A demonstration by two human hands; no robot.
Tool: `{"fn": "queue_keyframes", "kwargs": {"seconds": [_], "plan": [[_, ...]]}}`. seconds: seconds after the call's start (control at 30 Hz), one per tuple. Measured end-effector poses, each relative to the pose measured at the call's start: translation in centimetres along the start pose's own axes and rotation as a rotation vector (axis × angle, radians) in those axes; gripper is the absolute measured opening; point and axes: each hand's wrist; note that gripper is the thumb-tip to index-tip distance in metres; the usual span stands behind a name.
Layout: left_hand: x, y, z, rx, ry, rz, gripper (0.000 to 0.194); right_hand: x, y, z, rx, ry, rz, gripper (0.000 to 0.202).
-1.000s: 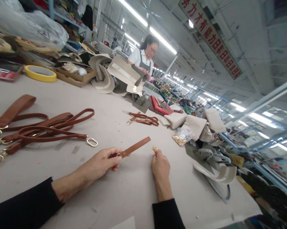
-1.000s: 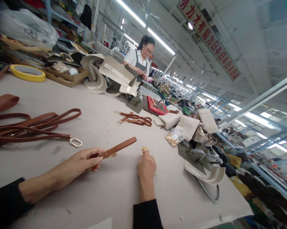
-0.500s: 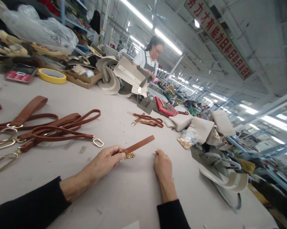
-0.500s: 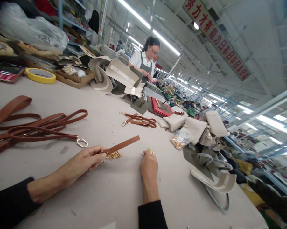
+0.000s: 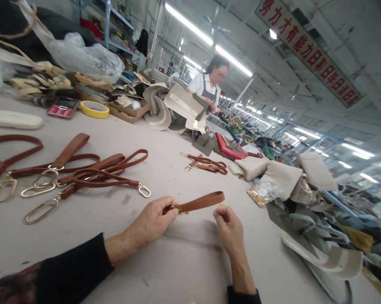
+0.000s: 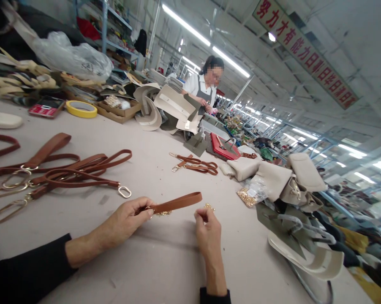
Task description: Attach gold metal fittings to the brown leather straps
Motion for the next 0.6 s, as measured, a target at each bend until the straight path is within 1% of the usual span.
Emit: {"fn": "queue_keyframes", "kwargs": {"seconds": [0.07,0.1,0.13,0.2,0.27,0.33,0.4,0.47,0.6], "plan": [[-0.1,0.0,-0.1,0.053,0.041,0.042,0.015,-2.5,0.6,-0.9,0.052,-0.131,0.277,0.007],[-0.1,0.1,-0.1,0.076,0.066,0.059,0.014,-4.0,1.1,-1.4,0.072,-0.196,0.375,0.006],[-0.2,0.1,-0.2,0.097,0.094,0.073,0.014,-5.4,1.7,-1.7,0.083,-0.259,0.419,0.005],[-0.2,0.2,-0.3,0.117,0.146,0.087,0.014,-7.8,2.8,-2.0,0.088,-0.382,0.41,0.01],[-0.4,0.3,-0.3,0.116,0.173,0.083,0.014,-9.4,3.8,-2.0,0.095,-0.477,0.347,0.015],[-0.5,0.3,-0.3,0.108,0.184,0.076,0.015,-9.9,4.4,-1.9,0.118,-0.522,0.288,0.017],[-0.6,0.3,-0.3,0.093,0.187,0.076,0.014,-9.7,4.6,-1.7,0.152,-0.531,0.246,0.017],[-0.7,0.3,-0.3,0.072,0.187,0.07,0.015,-9.3,4.5,-1.7,0.179,-0.545,0.22,0.018],[-0.6,0.3,-0.4,0.05,0.181,0.06,0.017,-9.1,4.3,-1.8,0.198,-0.623,0.195,0.021]]}}
Point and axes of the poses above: each hand's wrist, its own z-axis towards the middle knuckle, its own y-axis out of the palm, x = y × z, and after that the axes turned 7 degrees about -y, right-handed
